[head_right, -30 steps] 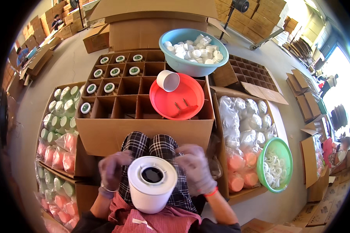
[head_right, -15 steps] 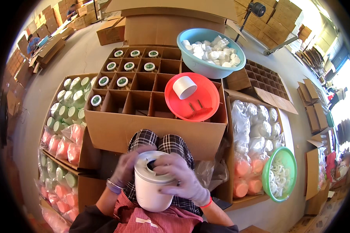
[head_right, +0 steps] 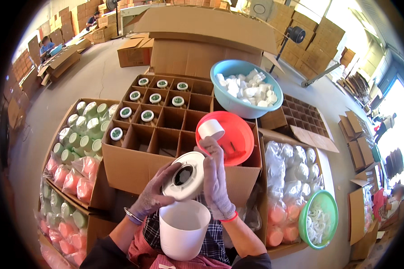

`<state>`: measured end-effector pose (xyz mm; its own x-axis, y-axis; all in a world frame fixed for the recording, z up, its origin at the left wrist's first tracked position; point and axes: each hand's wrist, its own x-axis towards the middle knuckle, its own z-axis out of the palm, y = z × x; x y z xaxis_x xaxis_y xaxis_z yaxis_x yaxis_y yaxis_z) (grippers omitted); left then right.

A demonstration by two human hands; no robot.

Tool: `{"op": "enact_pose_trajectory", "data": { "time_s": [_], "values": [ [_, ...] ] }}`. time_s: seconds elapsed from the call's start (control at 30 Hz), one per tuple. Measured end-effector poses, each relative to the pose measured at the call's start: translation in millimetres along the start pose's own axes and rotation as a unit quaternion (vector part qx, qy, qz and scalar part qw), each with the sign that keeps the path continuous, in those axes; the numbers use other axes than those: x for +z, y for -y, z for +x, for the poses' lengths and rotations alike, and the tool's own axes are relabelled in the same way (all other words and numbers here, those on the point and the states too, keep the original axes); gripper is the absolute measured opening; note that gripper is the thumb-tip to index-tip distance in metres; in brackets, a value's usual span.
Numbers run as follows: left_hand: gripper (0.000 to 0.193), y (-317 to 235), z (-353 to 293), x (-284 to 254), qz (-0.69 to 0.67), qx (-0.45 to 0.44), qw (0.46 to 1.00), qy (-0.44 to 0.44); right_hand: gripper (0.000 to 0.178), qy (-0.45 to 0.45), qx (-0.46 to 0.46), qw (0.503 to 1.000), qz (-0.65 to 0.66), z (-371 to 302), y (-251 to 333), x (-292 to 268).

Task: The person sits on the floor in a warehouse and assembles white and green thermos flasks. They pick up a flask body, insert a stopper, and screw on a lid. The person then places the assembled flask into a plastic bag and puts it into a cardboard box.

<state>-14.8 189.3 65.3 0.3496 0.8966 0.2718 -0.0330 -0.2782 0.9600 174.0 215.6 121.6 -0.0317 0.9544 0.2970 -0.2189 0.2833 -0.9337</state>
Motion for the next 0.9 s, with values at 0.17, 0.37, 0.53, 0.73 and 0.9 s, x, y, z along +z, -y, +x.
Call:
{"op": "enact_pose_trajectory", "data": {
  "time_s": [0.17, 0.37, 0.53, 0.73, 0.9],
  "values": [
    [0.085, 2, 17, 25, -0.480, -0.067, 0.873, -0.061, 0.077, 0.079, -0.260, 0.886, -0.375, -1, -20, 10],
    [0.075, 42, 36, 5, -0.009, 0.135, 0.990, -0.049, 0.055, 0.039, 0.078, 0.984, -0.154, 27, -32, -15],
    [0.051, 48, 24, -34, 0.166, 0.076, 0.970, -0.163, 0.030, -0.166, 0.027, 0.938, -0.303, 84, -45, -117],
    [0.035, 85, 18, -105, 0.440, 0.122, 0.841, -0.289, 0.041, -0.054, 0.001, 0.634, -0.771, 134, -78, -166],
    [0.033, 138, 8, -110, 0.576, 0.072, 0.763, -0.285, 0.036, 0.247, -0.202, 0.793, -0.518, 150, -62, 73]
  ]
}}
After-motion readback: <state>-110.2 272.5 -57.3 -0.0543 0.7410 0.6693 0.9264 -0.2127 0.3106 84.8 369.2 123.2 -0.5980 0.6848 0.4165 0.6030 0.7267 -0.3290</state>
